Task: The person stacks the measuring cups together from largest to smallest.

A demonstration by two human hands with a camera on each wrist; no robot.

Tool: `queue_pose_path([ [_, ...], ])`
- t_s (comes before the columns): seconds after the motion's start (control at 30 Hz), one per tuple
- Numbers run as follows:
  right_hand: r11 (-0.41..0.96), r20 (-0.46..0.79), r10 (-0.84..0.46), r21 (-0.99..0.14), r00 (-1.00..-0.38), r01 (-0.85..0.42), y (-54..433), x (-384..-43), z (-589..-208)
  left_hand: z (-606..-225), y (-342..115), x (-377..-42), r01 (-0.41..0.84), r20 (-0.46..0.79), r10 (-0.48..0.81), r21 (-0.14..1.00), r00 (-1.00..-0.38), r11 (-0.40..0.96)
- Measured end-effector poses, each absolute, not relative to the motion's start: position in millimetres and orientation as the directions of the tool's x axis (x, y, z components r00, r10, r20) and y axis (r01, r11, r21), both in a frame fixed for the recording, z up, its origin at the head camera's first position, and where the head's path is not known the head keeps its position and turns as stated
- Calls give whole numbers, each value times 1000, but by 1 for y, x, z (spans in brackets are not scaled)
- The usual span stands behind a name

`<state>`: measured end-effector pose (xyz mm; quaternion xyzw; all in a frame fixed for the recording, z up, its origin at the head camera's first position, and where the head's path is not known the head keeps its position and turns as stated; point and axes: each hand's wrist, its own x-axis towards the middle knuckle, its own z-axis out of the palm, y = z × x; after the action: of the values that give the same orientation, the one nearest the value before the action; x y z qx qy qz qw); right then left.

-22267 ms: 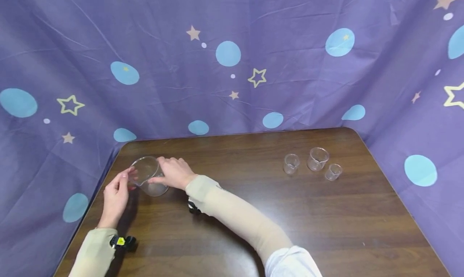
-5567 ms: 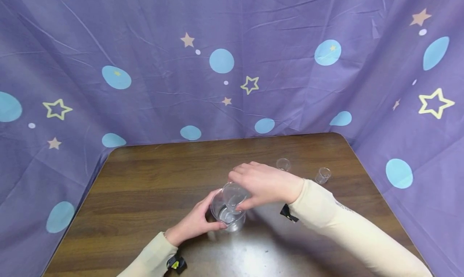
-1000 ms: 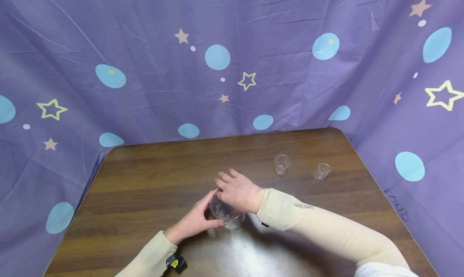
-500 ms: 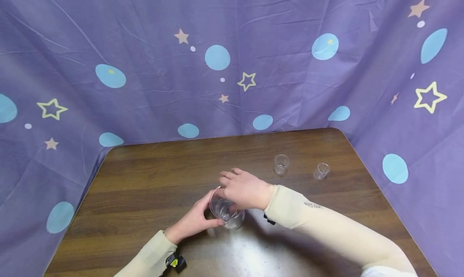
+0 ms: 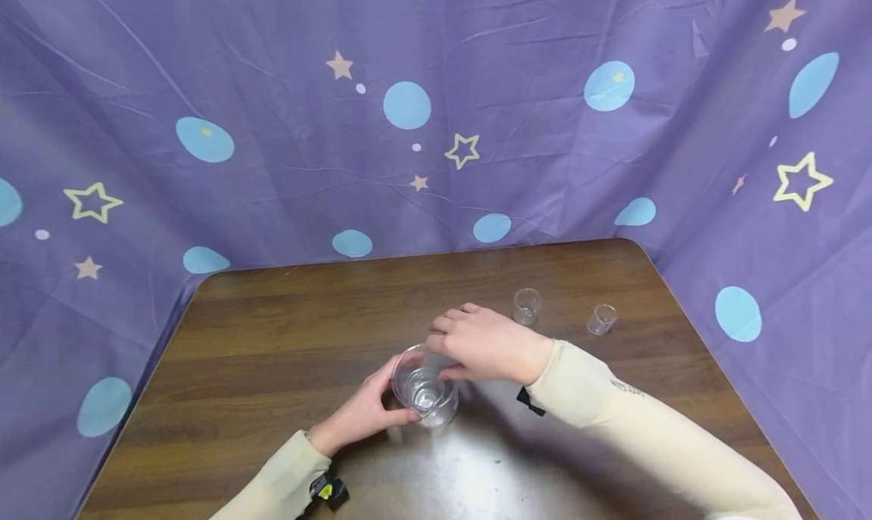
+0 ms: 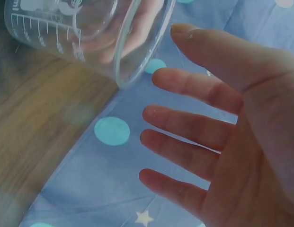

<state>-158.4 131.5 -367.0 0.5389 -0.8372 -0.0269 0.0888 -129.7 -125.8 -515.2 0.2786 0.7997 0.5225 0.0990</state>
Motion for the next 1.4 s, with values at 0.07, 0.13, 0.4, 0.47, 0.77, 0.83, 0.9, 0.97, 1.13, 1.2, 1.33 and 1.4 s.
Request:
queue_pose_path([
  [0.07, 420, 132, -906, 145, -403, -896, 136, -158, -366, -515, -126, -130, 343, 132, 551, 890, -824, 300],
  [0.13, 423, 142, -904, 142, -404, -895, 140, -157, -365, -515, -126, -129, 342, 131, 551, 891, -824, 299],
  [0.4, 456, 155, -886, 119, -437, -882, 158, -157, -368, -517, -127, -129, 360, 147, 551, 883, -822, 301],
  [0.47, 463, 161, -882, 121, -443, -878, 162, -157, -369, -517, -127, -129, 360, 147, 551, 883, -822, 302],
  [0.77, 504, 197, -855, 95, -480, -859, 187, -163, -375, -516, -127, -130, 346, 136, 546, 888, -826, 303],
  [0.83, 515, 199, -848, 89, -491, -852, 193, -165, -376, -515, -127, -129, 348, 137, 546, 887, -826, 304],
  [0.9, 528, 205, -839, 88, -503, -845, 198, -168, -378, -515, -127, -129, 345, 135, 545, 888, -827, 304],
  [0.97, 540, 214, -831, 93, -513, -837, 204, -170, -379, -515, -127, -129, 341, 131, 543, 889, -829, 306],
  [1.13, 556, 239, -819, 104, -522, -825, 216, -178, -384, -516, -127, -129, 339, 125, 543, 886, -830, 315],
  [1.2, 560, 242, -815, 100, -526, -823, 222, -181, -387, -516, -127, -129, 344, 129, 545, 885, -829, 314],
  [1.33, 584, 242, -796, 72, -554, -808, 232, -187, -392, -516, -127, -128, 349, 135, 544, 884, -828, 312],
  [1.4, 605, 234, -781, 57, -578, -794, 236, -191, -394, -516, -127, -128, 347, 132, 544, 884, -829, 314],
])
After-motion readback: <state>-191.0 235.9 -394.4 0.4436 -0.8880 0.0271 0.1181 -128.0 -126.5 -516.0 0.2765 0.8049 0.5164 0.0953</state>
